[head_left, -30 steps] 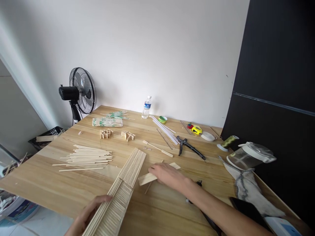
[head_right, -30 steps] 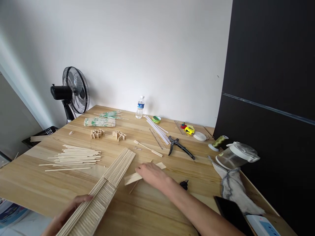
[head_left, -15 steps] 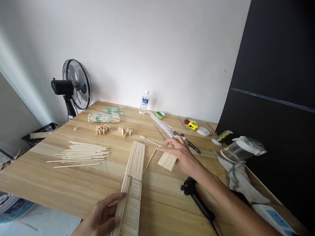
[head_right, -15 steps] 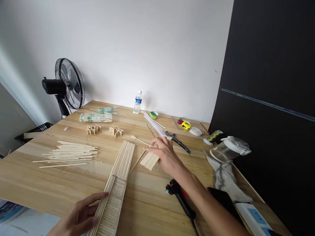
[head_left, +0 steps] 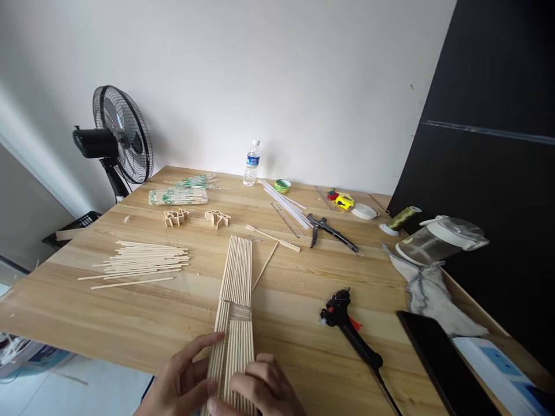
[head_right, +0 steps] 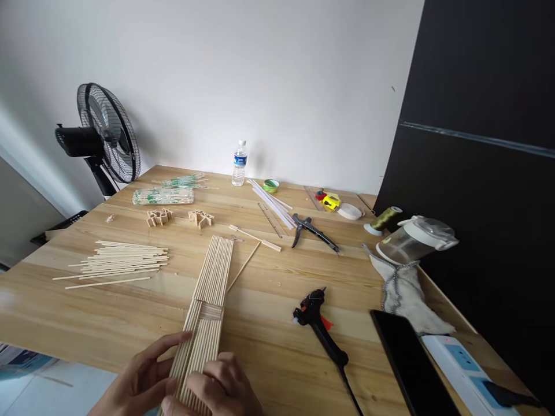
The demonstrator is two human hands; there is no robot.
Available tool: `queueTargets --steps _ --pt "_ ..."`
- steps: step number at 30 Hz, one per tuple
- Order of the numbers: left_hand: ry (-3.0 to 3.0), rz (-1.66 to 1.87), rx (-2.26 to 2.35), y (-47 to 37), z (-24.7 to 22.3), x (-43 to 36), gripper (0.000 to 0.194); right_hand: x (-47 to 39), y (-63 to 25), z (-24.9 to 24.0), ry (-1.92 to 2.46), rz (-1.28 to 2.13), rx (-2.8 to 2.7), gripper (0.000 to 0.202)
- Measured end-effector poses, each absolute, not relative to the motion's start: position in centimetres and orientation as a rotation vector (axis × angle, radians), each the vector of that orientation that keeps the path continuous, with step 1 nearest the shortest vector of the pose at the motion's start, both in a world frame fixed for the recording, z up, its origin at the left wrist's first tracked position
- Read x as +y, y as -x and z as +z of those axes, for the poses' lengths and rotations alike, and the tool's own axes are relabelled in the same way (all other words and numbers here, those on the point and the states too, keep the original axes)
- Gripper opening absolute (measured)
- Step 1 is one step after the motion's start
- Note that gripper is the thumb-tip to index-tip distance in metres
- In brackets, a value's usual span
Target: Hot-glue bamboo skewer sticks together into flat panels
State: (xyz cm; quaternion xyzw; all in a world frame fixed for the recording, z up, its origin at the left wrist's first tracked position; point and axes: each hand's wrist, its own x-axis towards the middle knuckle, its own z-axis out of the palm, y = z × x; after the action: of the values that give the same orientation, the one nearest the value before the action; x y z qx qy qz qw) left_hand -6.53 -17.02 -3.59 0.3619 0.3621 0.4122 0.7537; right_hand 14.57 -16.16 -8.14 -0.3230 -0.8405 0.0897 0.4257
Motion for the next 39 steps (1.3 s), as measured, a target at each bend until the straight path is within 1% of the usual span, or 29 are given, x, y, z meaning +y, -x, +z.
queueTargets --steps 5,7,10,13,16,18,21,27,29,34,36,39 --pt "-0.816 0.928 0.821 6.4 -4.8 -16.8 0.048 -15.4 -16.1 -6.5 0.740 0.240 -2.307 0.038" --pt "-0.822 0.935 0.842 6.4 -5.0 -16.9 0.048 -15.4 -16.4 -6.1 0.765 0.280 -2.341 0.042" --pt "-0.831 0.951 0.876 6.2 -4.9 -17.0 0.051 -15.7 -16.1 -6.4 0.803 0.273 -2.324 0.045" --pt "-0.816 0.976 0.893 5.9 -4.6 -17.0 0.050 -15.8 -15.5 -7.2 0.828 0.272 -2.316 0.048" --pt "-0.779 1.009 0.885 5.6 -4.3 -16.8 0.048 -15.6 -15.1 -7.6 0.831 0.289 -2.241 0.043" --pt "-0.769 1.004 0.877 5.6 -4.3 -16.7 0.049 -15.4 -15.0 -7.2 0.863 0.379 -2.230 0.043" --pt "-0.781 0.961 0.858 5.5 -4.5 -16.8 0.054 -15.2 -15.0 -6.2 0.901 0.537 -2.288 0.049" --pt "-0.766 0.973 0.865 5.2 -4.1 -16.9 0.053 -15.0 -14.6 -6.1 0.900 0.614 -2.151 0.049" --pt "-0.749 0.962 0.870 5.2 -4.0 -16.9 0.053 -14.8 -14.6 -6.2 0.877 0.656 -2.140 0.055" --pt "-0.729 0.957 0.873 5.2 -4.1 -16.8 0.053 -14.2 -14.9 -5.2 0.889 0.680 -2.237 0.084" --pt "-0.733 0.952 0.882 5.2 -4.1 -16.7 0.054 -14.1 -14.9 -4.8 0.924 0.657 -2.246 0.088" --pt "-0.759 0.960 0.920 5.0 -3.9 -16.7 0.052 -14.0 -14.9 -4.5 0.931 0.712 -2.210 0.085"
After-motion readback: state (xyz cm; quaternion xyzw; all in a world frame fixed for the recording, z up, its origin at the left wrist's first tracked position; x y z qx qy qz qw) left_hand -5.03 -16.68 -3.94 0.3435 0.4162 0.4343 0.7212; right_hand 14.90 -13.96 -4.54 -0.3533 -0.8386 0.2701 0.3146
